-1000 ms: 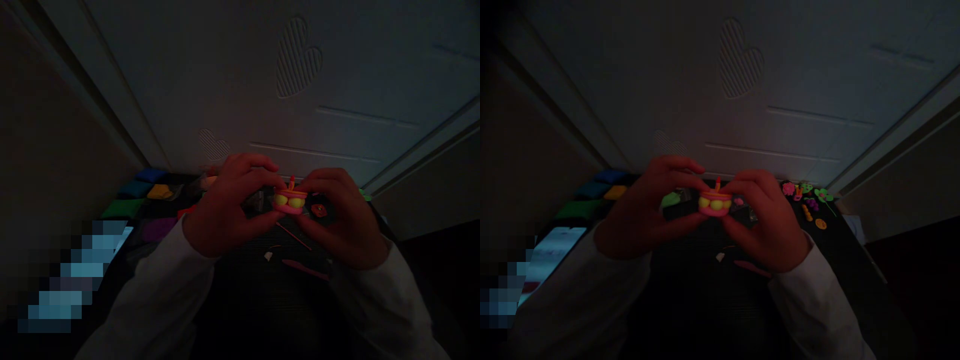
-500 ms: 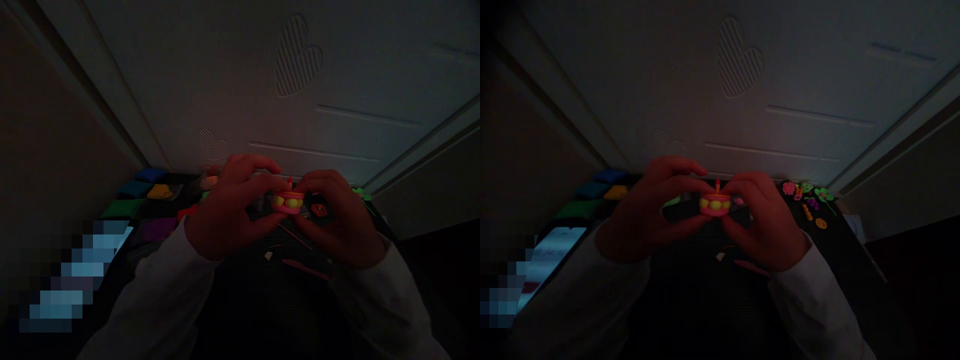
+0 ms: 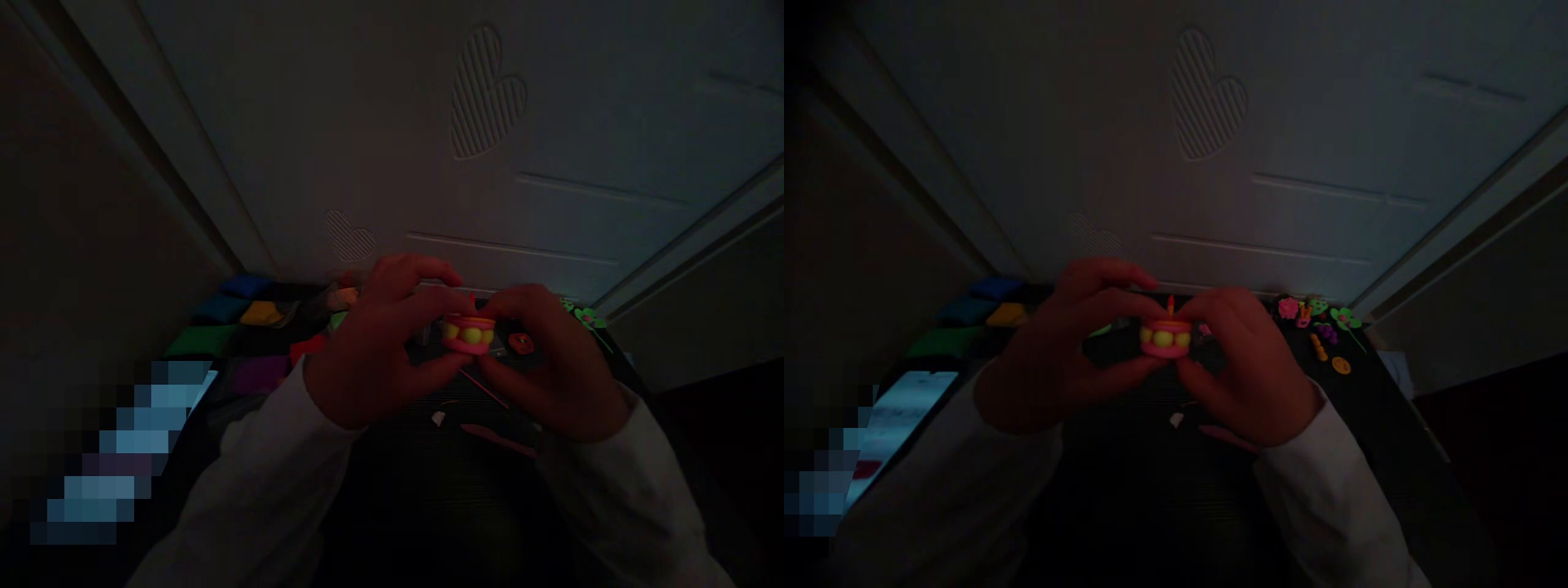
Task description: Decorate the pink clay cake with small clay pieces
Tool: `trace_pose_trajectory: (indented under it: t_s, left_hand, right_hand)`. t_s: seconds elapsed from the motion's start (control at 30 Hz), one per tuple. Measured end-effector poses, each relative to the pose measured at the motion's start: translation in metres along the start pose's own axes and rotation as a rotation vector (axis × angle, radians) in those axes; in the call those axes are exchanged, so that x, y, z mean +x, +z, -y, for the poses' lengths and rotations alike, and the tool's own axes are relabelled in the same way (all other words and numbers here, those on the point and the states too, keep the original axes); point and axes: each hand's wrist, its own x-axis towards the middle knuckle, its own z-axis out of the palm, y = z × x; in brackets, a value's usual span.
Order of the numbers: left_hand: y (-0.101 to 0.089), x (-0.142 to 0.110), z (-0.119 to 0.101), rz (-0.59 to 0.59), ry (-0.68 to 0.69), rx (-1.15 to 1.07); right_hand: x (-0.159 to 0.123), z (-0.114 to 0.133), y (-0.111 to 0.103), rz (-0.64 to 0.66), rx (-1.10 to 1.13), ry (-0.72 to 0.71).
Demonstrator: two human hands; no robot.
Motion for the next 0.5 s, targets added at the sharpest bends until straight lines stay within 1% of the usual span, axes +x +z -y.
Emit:
trace_pose_trajectory:
  t_s: [0.33,0.5]
  left_hand:
    - [0.0001,-0.0002,0.0013,0.004,-0.019,-0.047]
    - [0.0010,0.0008,-0.0007,0.000,-0.013,-0.012]
  right_hand:
    - [-0.0007,0.0002,-0.0007,-0.008,0.007,0.008]
    - [0.0003,0.0025,0.0002,0.006,-0.035,0.012]
